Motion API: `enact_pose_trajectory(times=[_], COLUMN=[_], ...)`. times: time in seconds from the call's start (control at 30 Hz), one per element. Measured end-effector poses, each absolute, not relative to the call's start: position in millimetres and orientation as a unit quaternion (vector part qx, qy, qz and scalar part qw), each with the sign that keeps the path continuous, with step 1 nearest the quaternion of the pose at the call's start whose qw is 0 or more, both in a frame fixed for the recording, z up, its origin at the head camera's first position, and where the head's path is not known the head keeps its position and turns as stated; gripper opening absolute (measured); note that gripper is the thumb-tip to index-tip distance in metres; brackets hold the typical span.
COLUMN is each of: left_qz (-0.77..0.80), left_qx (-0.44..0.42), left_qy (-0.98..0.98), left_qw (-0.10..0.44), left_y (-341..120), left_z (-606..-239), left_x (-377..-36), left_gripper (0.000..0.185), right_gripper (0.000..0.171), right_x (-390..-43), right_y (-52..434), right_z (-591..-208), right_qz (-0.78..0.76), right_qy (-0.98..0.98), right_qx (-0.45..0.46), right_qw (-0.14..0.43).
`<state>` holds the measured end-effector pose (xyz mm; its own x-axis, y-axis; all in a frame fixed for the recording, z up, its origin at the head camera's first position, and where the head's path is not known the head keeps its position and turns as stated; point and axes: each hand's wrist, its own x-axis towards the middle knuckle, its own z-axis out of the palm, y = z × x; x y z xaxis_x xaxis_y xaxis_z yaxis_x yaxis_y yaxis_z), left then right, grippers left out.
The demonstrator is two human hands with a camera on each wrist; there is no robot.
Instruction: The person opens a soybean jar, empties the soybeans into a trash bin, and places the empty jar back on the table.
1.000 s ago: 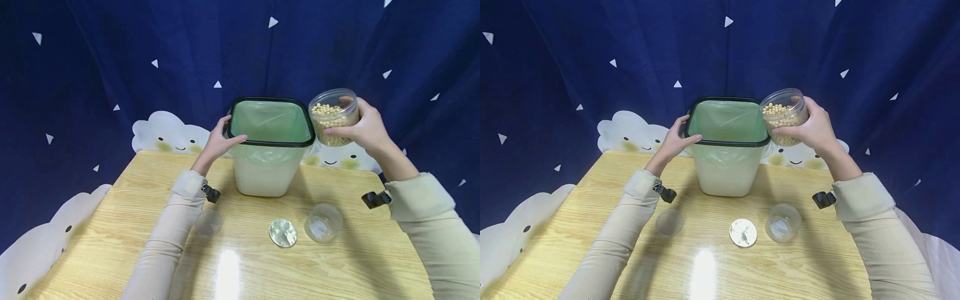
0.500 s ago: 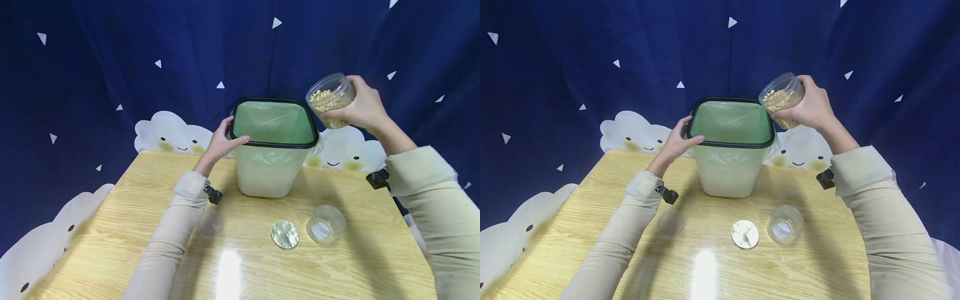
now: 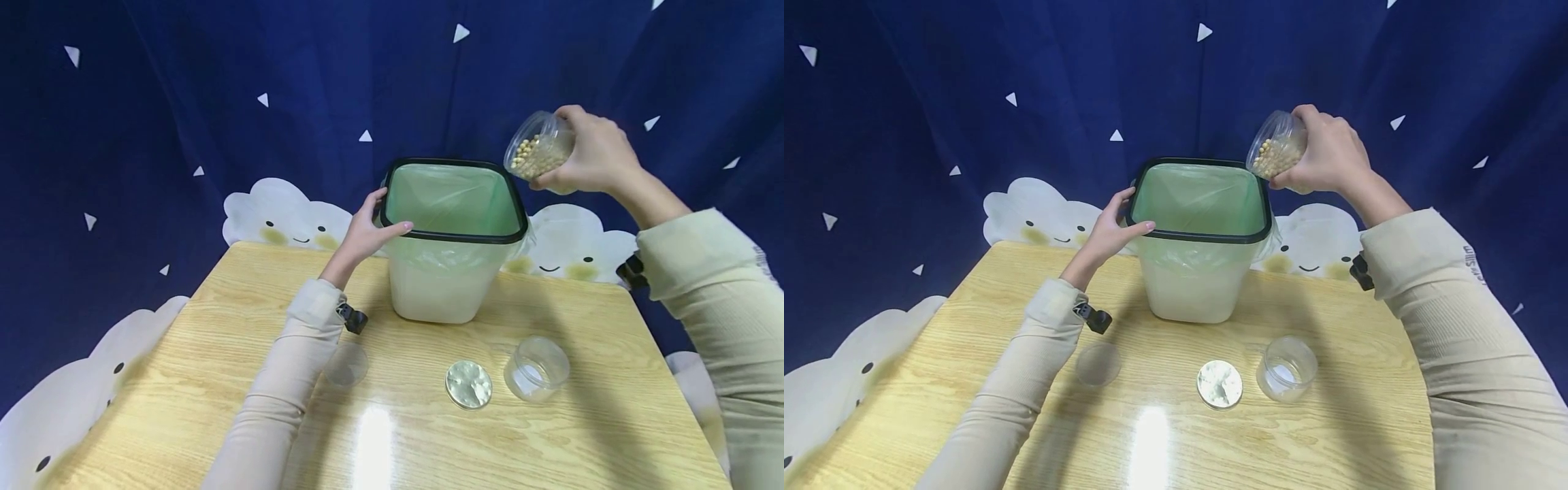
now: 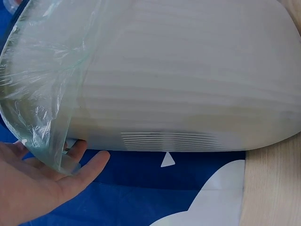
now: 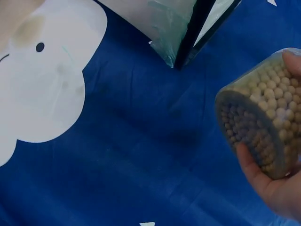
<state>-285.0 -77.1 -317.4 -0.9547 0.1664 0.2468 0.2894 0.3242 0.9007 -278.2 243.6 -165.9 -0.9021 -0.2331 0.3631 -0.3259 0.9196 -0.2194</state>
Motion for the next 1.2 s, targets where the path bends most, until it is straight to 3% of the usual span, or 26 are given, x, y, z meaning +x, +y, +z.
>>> enact_pose_trajectory(times=[0.6,1.2], left_qz=[-0.570,-0.567], left_qx=[-0.142,-0.138], left_qy=[-0.808,-0.810], left_qw=[0.055,0.052], left_y=[-76,-78], left_z=[-318,-317], left_x=[-283,-281], left_gripper=[0.083,0.083], right_gripper=[0.089,0.091], right_x=[-279,-274], right_y=[240,242], right_z=[-165,-155], right_qz=[0.044,0.012], right_qy=[-0.967,-0.962], right_qx=[0.166,0.172], right_qw=[0.189,0.211])
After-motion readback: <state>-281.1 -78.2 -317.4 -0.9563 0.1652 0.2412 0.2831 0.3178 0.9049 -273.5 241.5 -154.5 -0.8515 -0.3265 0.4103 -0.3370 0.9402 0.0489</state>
